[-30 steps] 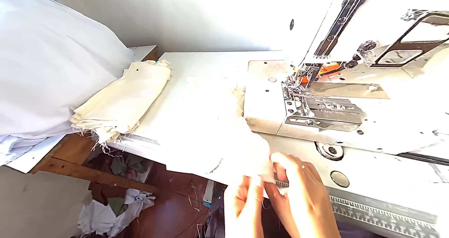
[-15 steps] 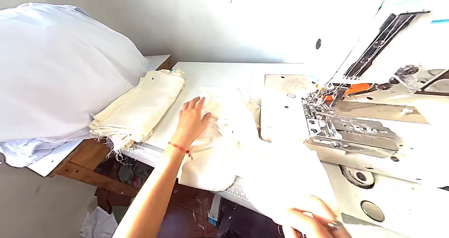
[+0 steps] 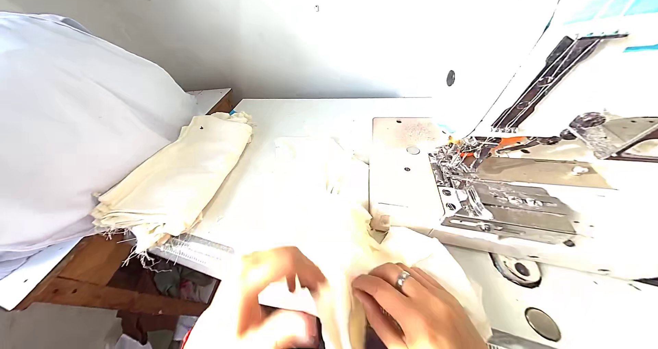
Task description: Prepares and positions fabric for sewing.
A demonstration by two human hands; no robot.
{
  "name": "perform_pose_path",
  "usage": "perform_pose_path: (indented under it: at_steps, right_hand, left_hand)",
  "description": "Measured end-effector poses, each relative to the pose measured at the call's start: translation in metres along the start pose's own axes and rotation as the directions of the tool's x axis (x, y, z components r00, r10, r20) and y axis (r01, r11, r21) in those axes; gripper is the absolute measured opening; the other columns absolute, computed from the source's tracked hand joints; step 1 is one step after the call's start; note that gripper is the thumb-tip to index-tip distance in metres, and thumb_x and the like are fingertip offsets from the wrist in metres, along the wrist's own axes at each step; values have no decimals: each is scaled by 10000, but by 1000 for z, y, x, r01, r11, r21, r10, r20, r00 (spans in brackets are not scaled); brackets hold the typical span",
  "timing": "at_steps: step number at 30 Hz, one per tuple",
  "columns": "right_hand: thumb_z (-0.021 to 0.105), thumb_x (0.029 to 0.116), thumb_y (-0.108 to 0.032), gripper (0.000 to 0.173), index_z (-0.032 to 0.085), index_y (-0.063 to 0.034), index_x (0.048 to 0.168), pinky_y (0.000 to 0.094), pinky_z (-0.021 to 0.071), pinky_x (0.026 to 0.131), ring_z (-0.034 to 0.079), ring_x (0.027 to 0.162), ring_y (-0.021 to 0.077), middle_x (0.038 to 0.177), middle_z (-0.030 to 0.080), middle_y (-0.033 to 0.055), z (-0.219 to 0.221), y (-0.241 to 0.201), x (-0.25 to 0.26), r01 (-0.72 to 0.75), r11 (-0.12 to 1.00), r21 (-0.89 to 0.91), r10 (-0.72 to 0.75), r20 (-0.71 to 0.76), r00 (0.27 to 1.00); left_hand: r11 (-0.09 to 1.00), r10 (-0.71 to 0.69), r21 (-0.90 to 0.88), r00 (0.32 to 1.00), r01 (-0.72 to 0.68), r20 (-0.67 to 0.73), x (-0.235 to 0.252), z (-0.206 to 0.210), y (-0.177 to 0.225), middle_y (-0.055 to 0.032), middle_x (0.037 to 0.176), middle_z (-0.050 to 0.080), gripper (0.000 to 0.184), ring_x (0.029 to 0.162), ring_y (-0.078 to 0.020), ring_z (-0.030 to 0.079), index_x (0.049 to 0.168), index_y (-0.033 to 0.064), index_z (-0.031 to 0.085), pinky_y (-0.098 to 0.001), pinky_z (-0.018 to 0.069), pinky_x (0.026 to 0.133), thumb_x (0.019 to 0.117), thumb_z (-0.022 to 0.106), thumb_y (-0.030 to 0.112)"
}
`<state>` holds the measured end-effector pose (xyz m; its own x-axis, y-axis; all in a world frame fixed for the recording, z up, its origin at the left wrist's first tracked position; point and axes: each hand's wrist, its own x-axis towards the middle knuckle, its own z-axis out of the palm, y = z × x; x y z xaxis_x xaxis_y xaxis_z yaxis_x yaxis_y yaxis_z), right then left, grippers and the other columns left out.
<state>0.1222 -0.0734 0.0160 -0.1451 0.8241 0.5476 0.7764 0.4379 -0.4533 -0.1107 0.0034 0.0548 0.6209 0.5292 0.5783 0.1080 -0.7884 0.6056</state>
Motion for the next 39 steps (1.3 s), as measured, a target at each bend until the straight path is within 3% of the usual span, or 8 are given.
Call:
perform_pose_path:
  at_steps: [5,9,14,20,25,31,35,39]
  right_hand:
    - [636,951,-189,157,757,-100,906,377,563,718,733,800,246,830,750,91,19,5,-13,35,993,-111,-24,98,995]
    - [653,961,-171,175,755,-44,899,405,580,725,728,790,280,808,727,134,3,-4,-20,18,992,123,-48,248,968]
    - [684,977,-179,184,730,-36,1084,314,557,857,698,983,239,1029,733,154,-25,-14,3,51,971,233,-65,53,996]
    - [638,998,-129,161,753,-27,1045,370,559,862,704,990,277,1041,733,175,-17,-21,7,84,932,352,-118,77,990]
    - [632,1013,-144,159,752,-67,1085,325,506,971,685,1097,224,1140,744,116,-17,-35,13,205,904,376,-245,64,967]
    - [629,1013,-147,171,762,-50,1058,347,493,980,682,1076,252,1094,745,132,-31,-32,2,194,910,365,-222,34,975]
    - [615,1010,-131,184,768,-41,1061,373,483,989,678,1095,266,1123,746,131,-27,-39,-7,212,886,412,-253,47,966]
    - [615,1008,-137,186,771,-46,1049,369,476,981,678,1070,266,1101,747,129,-31,-38,-9,240,892,384,-262,7,965]
  left_hand:
    - [632,-543,571,825,524,-157,-10,16,-45,-134,1057,730,428,987,-331,697,1066,39,756,-521,560,862,1006,583,426]
    - [698,-397,581,902,418,-172,0,34,-62,-113,954,725,162,916,-290,711,974,38,743,-477,578,834,979,637,161]
    - [679,-114,646,920,348,-376,13,26,-46,-19,784,669,208,676,-120,656,925,80,719,-287,567,613,994,596,234]
    - [414,-743,562,623,716,-246,-14,40,14,-183,805,718,463,769,-400,721,990,-3,732,-637,540,675,1005,599,440]
    - [695,-375,441,810,567,-450,-29,70,-27,-68,826,679,194,705,-134,650,942,32,707,-264,548,642,955,599,192]
    - [395,-749,509,589,765,-304,-24,62,22,-218,930,705,430,882,-402,708,996,-47,715,-577,554,765,1024,591,364]
    - [535,-472,558,772,634,-425,-29,81,-6,-169,843,705,236,811,-354,709,912,-15,731,-524,575,735,972,605,175]
    - [706,-282,457,807,541,-520,-23,93,-27,-128,817,692,198,750,-213,685,951,-40,702,-340,565,684,900,573,101]
